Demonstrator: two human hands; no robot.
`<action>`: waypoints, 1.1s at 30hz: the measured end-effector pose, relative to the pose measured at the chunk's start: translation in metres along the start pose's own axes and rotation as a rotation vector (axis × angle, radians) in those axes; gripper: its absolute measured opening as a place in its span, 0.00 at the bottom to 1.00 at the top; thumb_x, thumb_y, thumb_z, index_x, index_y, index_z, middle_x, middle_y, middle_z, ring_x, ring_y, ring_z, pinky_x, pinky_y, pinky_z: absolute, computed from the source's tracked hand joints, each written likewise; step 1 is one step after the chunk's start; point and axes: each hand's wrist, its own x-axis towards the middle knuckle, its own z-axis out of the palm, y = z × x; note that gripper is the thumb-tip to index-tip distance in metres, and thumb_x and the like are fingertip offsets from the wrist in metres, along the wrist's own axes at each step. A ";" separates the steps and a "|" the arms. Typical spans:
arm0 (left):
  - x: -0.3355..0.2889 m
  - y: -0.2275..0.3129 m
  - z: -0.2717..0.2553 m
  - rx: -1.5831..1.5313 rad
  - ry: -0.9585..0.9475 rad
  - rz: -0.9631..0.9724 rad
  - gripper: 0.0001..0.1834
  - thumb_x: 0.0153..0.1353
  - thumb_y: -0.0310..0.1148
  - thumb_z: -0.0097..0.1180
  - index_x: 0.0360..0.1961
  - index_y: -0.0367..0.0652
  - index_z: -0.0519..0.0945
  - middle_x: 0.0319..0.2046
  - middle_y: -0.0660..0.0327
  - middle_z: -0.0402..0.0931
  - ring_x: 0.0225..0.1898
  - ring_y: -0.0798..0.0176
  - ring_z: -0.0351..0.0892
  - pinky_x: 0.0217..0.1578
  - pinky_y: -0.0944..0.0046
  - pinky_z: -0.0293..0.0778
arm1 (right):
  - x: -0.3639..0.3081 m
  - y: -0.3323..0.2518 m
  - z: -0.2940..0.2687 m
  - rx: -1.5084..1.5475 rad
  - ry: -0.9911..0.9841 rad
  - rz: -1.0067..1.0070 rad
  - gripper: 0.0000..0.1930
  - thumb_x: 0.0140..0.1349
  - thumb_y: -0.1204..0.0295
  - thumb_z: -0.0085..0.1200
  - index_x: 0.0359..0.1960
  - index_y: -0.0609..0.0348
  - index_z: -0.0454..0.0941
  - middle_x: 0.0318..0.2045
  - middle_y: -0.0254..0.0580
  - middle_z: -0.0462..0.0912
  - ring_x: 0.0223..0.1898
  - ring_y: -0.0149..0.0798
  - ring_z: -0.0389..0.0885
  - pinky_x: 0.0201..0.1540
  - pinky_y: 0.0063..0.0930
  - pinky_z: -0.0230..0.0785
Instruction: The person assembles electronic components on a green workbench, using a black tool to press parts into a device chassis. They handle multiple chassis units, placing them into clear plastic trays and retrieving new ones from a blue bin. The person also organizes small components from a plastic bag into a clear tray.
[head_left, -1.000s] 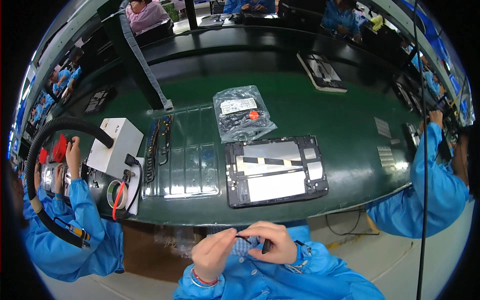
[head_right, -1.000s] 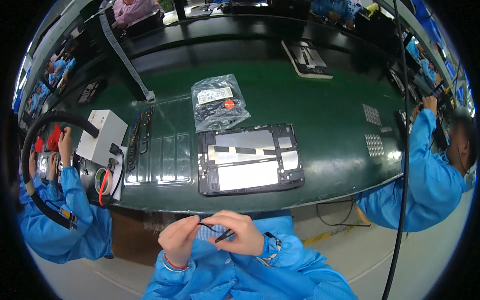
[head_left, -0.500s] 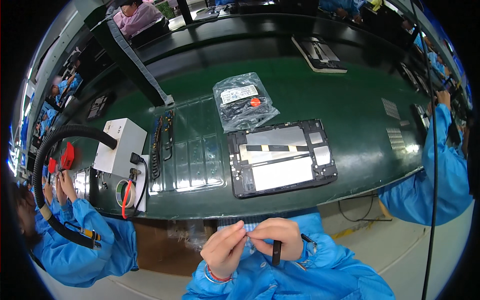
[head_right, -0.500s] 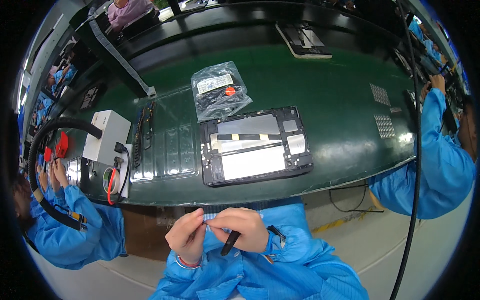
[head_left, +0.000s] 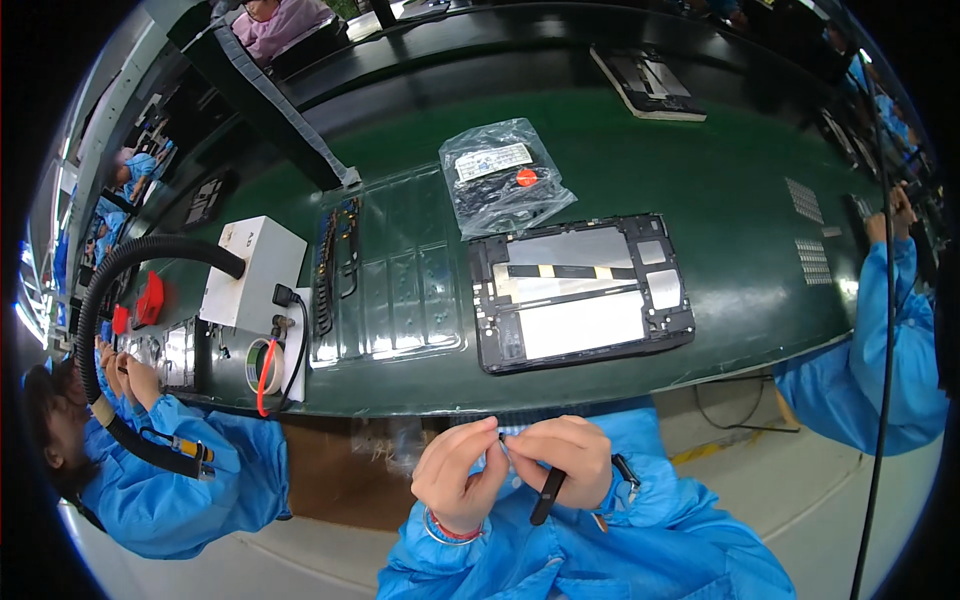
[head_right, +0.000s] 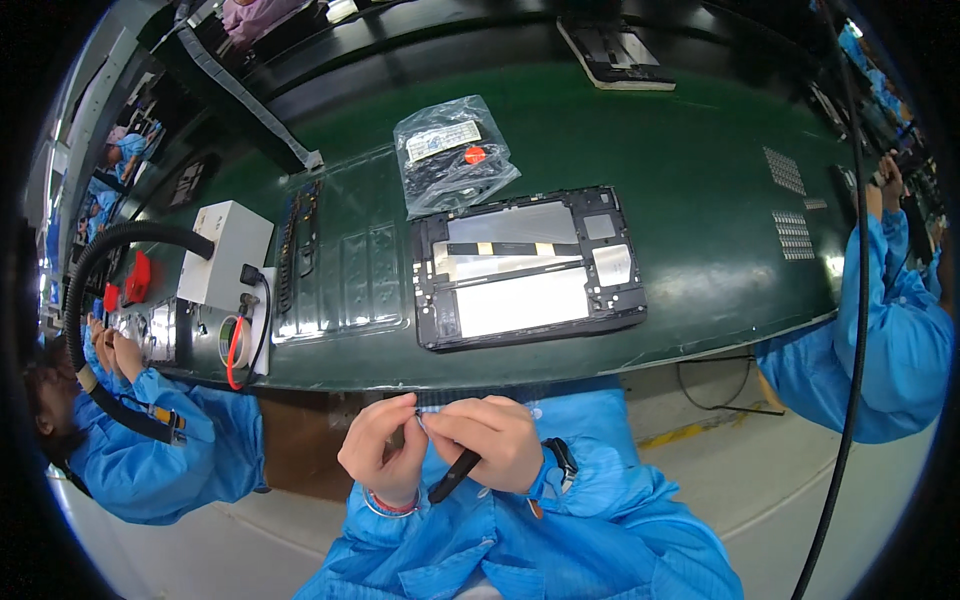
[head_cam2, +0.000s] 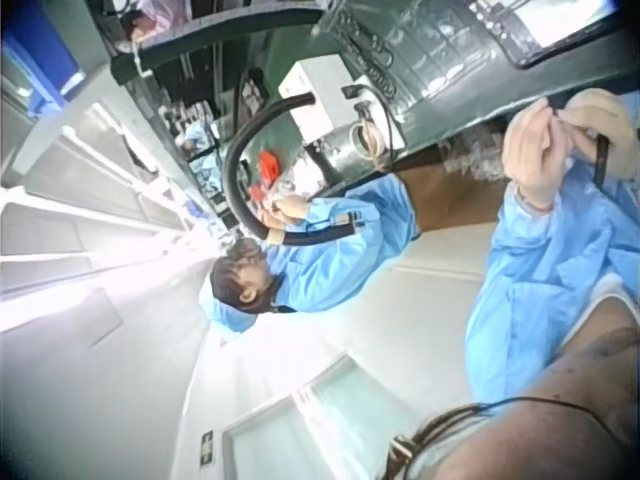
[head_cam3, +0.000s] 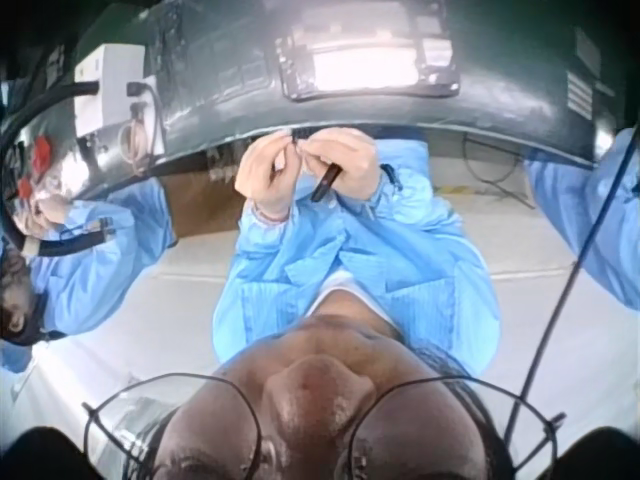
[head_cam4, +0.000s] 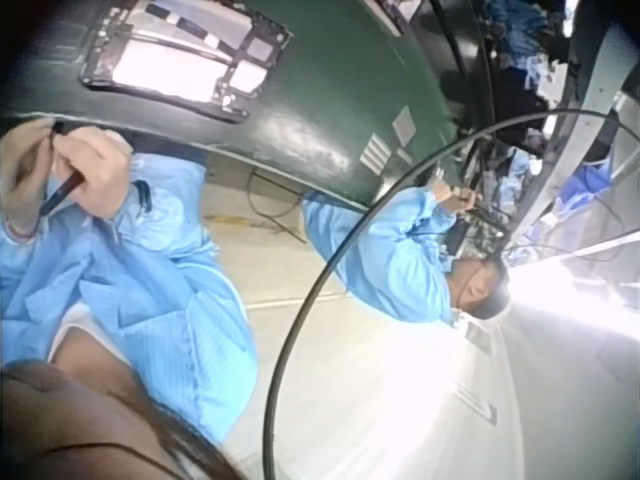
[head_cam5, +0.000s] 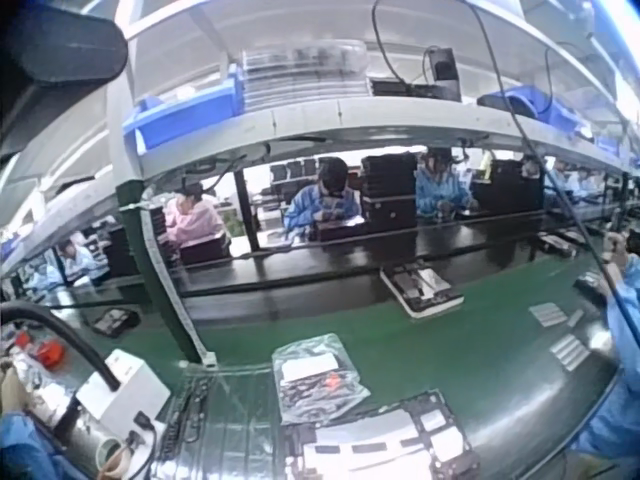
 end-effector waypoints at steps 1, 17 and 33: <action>0.003 -0.001 0.000 -0.004 -0.019 -0.009 0.10 0.39 0.13 0.54 0.26 0.34 0.77 0.27 0.52 0.79 0.30 0.58 0.80 0.32 0.67 0.74 | 0.002 0.000 -0.002 0.010 0.005 0.019 0.10 0.39 0.79 0.60 0.28 0.60 0.78 0.23 0.39 0.79 0.22 0.36 0.78 0.22 0.23 0.68; 0.194 -0.196 0.048 0.775 -0.233 0.186 0.03 0.43 0.29 0.55 0.19 0.46 0.81 0.48 0.61 0.71 0.49 0.56 0.69 0.47 0.52 0.64 | -0.006 -0.005 -0.040 0.047 0.100 0.183 0.09 0.38 0.85 0.57 0.26 0.64 0.78 0.21 0.43 0.78 0.22 0.37 0.77 0.24 0.23 0.68; 0.193 -0.096 0.031 -0.075 -0.098 -0.126 0.12 0.51 0.28 0.55 0.39 0.40 0.77 0.32 0.58 0.77 0.31 0.62 0.76 0.35 0.67 0.70 | 0.040 0.013 -0.125 -0.218 0.271 0.152 0.08 0.43 0.87 0.51 0.24 0.63 0.77 0.22 0.35 0.74 0.19 0.22 0.63 0.21 0.14 0.52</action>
